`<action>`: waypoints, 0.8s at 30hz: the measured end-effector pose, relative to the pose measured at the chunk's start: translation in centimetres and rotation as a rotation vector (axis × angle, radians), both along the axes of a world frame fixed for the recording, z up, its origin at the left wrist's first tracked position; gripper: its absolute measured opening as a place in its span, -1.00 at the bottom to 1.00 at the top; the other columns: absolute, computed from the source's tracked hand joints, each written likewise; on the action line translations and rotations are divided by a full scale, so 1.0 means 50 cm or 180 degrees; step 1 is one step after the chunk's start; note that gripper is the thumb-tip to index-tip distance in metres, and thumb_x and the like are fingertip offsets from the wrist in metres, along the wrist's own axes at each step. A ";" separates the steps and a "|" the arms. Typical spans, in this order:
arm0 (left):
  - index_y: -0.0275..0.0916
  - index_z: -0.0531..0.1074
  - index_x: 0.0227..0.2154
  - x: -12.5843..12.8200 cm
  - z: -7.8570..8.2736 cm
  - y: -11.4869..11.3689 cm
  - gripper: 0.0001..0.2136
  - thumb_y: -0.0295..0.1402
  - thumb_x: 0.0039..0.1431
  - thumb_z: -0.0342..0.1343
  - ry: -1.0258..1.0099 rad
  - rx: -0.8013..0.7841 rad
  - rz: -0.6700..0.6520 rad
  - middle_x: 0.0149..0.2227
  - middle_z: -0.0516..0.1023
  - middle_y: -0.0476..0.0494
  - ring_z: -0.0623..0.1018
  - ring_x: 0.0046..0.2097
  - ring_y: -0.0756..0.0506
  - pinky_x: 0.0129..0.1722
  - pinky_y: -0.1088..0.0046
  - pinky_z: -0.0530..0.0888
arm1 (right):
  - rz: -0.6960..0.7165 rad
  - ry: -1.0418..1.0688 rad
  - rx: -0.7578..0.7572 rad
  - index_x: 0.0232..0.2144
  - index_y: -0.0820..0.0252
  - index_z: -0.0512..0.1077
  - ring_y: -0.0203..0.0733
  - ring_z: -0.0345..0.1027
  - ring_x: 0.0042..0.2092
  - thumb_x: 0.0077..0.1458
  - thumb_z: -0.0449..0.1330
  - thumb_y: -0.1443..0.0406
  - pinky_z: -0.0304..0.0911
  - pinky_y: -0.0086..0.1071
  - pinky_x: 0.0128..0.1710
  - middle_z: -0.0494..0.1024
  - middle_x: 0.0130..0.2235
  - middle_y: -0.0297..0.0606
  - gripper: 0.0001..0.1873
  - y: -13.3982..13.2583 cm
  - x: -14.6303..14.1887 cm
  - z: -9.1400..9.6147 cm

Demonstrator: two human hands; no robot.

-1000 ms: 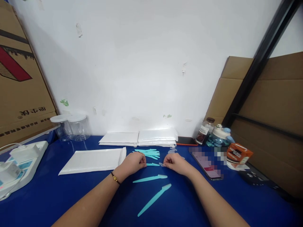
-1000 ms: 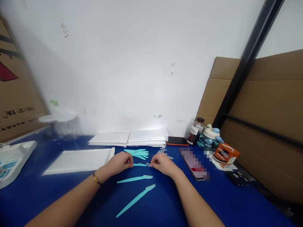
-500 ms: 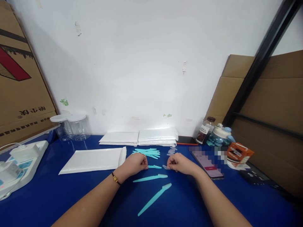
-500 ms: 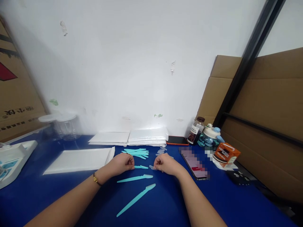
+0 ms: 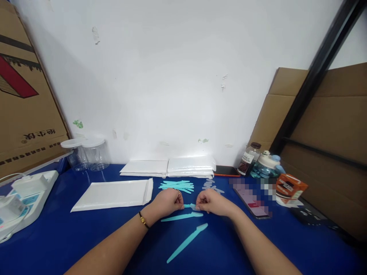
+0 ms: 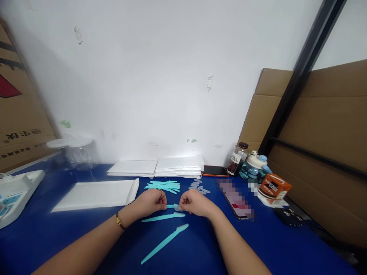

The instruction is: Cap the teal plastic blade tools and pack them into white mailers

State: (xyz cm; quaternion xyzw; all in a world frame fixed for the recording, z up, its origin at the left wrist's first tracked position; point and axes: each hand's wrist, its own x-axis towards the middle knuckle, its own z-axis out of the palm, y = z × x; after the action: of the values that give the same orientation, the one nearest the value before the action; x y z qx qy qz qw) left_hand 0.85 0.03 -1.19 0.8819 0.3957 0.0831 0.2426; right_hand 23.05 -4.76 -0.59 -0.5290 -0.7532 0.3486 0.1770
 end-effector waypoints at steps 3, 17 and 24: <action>-0.20 0.47 -0.50 -0.013 0.001 0.010 -0.88 -0.27 -0.01 0.12 0.0033 0.0144 0.0142 -0.49 0.51 0.01 0.42 -0.45 0.00 -0.51 0.53 0.19 | -0.0126 -0.0232 0.0380 -0.51 0.21 0.48 -0.31 0.32 -0.47 -0.04 0.15 0.33 0.13 -0.51 -0.50 0.50 -0.51 -0.34 -0.89 -0.002 0.032 0.012; -0.27 0.34 -0.04 0.020 0.123 -0.056 -0.66 -0.20 0.18 0.01 -0.2837 -0.0729 -0.0017 -0.09 0.48 -0.20 0.45 -0.08 -0.10 -0.09 0.38 0.40 | 0.0216 -0.1625 0.3576 0.15 0.08 0.19 -0.07 -0.06 0.26 0.03 -0.05 0.54 0.05 -0.06 0.15 0.17 0.23 -0.26 -0.37 -0.045 -0.058 0.098; -0.17 0.41 -0.07 0.007 0.284 -0.140 -0.73 -0.30 0.15 0.10 -0.3475 -0.0077 -0.0327 -0.04 0.48 -0.12 0.46 -0.05 -0.12 -0.09 0.34 0.42 | -0.0407 -0.1702 0.5041 -0.01 -0.17 0.33 -0.14 -0.23 0.30 0.13 0.12 0.38 -0.32 -0.12 0.29 0.28 0.16 -0.57 -0.60 -0.101 -0.091 0.238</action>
State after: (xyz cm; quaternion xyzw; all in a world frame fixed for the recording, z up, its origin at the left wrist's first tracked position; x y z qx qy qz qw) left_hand 1.21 -6.96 13.01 0.7260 0.1696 0.5121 0.4266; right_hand 18.50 -9.81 11.31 -0.3549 -0.7606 -0.4313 0.3310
